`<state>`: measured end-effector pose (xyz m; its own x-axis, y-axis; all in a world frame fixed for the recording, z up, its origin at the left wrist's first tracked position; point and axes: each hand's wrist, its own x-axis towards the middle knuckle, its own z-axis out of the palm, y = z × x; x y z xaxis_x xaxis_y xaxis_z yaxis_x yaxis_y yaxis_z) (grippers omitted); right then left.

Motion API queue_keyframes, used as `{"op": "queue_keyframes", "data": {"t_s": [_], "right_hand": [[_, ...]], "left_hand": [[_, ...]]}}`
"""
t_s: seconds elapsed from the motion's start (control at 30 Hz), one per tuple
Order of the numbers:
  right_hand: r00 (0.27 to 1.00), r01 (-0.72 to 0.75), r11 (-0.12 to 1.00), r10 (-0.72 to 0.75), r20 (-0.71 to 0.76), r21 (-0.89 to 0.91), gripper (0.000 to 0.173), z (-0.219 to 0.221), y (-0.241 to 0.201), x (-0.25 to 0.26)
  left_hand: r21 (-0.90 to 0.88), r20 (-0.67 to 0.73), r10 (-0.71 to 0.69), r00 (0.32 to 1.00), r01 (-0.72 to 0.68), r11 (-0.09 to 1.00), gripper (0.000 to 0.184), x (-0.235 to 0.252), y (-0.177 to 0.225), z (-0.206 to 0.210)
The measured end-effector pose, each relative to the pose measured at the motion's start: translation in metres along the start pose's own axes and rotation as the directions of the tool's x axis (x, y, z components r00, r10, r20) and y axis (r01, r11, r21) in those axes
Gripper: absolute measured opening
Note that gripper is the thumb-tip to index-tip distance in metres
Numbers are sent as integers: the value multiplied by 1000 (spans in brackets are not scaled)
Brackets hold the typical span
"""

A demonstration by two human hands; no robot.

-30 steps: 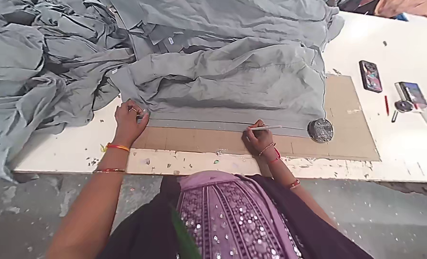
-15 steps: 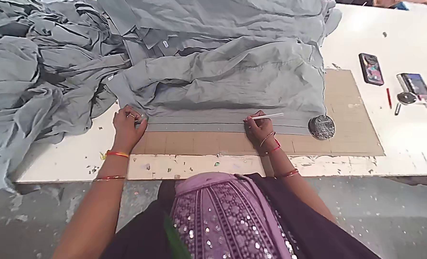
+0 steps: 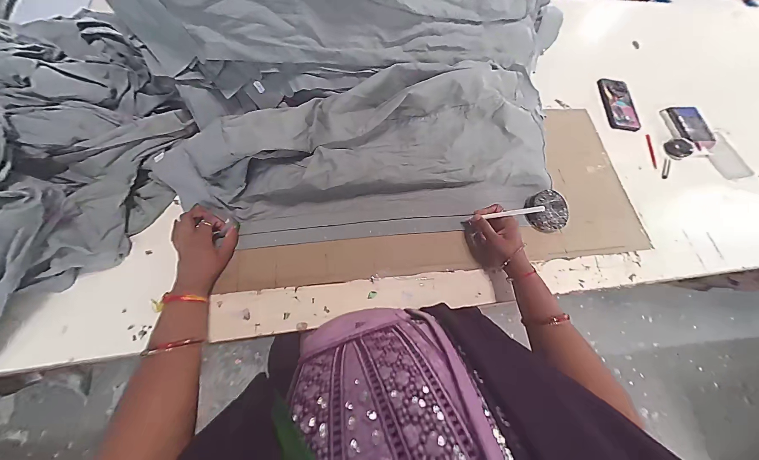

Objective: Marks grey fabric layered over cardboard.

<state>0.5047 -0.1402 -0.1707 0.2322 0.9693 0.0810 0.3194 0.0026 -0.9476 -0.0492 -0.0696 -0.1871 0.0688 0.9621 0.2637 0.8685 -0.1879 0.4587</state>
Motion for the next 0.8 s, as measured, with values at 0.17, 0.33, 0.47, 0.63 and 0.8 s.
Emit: {"op": "queue_keyframes", "data": {"t_s": [0.17, 0.33, 0.47, 0.63, 0.8], "right_hand": [[999, -3, 1000, 2, 51, 10, 10, -2, 9, -4], [992, 120, 953, -105, 70, -276, 15, 2, 4, -6], [992, 110, 848, -62, 110, -518, 27, 12, -19, 1], [993, 76, 953, -100, -69, -294, 22, 17, 7, 18], [999, 13, 906, -25, -22, -422, 25, 23, -14, 21]], "left_hand": [[17, -8, 11, 1000, -11, 1000, 52, 0, -1, -1], [23, -7, 10, 1000, -10, 1000, 54, 0, 2, 0], [26, 2, -14, 1000, 14, 1000, 50, 0, 4, -2], [16, -6, -20, 1000, 20, 1000, 51, 0, 4, 0], [18, -16, -1, 1000, 1, 1000, 51, 0, 4, -1]]}}
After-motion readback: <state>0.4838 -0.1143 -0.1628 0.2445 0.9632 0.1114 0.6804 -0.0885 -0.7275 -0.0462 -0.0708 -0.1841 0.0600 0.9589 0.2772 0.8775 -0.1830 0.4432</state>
